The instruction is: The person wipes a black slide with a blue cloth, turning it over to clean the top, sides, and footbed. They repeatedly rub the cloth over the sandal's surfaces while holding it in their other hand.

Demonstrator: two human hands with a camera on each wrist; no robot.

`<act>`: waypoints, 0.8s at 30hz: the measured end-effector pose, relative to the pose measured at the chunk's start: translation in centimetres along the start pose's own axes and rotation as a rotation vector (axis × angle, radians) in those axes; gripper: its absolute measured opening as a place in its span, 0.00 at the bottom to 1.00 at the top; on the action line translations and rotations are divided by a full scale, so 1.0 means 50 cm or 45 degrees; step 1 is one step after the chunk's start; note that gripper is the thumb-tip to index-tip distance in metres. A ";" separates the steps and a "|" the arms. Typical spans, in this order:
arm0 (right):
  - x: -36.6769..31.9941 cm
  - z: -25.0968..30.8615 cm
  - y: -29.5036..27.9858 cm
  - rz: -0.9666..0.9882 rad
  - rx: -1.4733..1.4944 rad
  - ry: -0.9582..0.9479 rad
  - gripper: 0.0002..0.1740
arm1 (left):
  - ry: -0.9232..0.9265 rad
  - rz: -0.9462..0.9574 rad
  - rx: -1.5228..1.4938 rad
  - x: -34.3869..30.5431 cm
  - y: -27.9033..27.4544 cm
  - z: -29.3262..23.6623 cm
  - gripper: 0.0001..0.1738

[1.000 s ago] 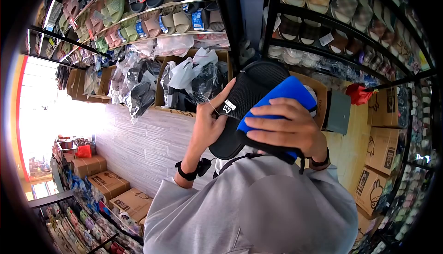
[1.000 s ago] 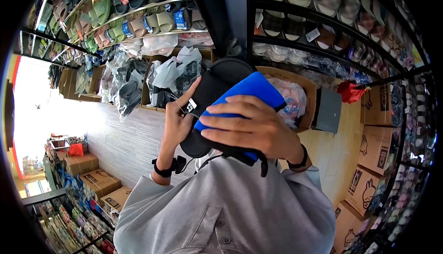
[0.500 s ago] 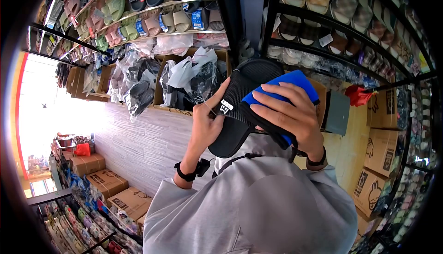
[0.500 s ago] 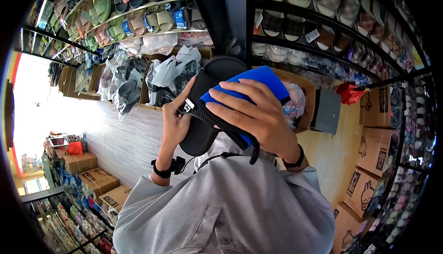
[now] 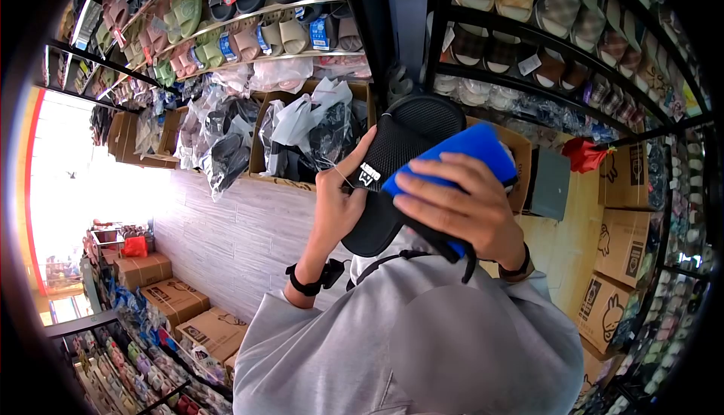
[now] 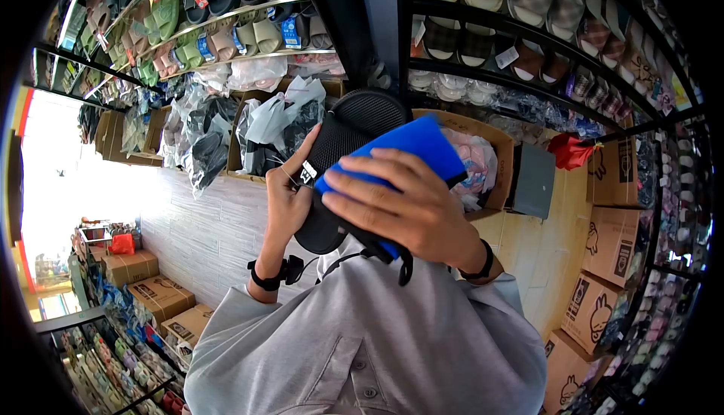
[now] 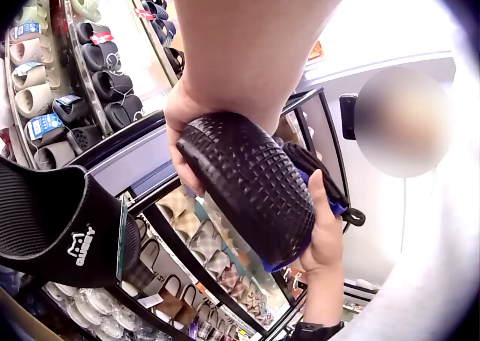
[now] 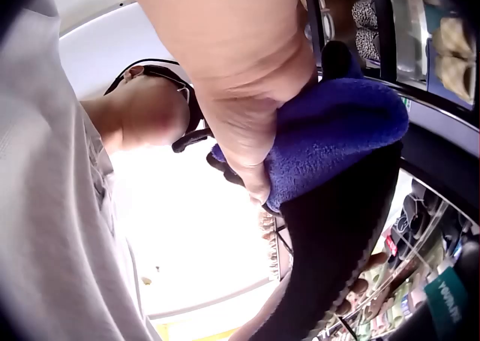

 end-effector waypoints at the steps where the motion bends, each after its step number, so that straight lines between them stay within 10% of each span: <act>1: 0.001 0.006 -0.004 0.055 0.085 -0.040 0.21 | 0.002 0.003 0.001 0.001 -0.001 -0.001 0.49; 24: -0.016 -0.011 -0.025 0.052 0.027 0.072 0.21 | -0.089 0.082 0.064 0.018 0.014 -0.034 0.48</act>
Point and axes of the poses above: each hand's wrist, its own x-axis towards the middle knuckle, its own y-axis out of the palm, z = x × y, the point moved 2 cm from there along x, towards the middle knuckle, and after that the axes turned 11 degrees about z, right-handed, at the moved point
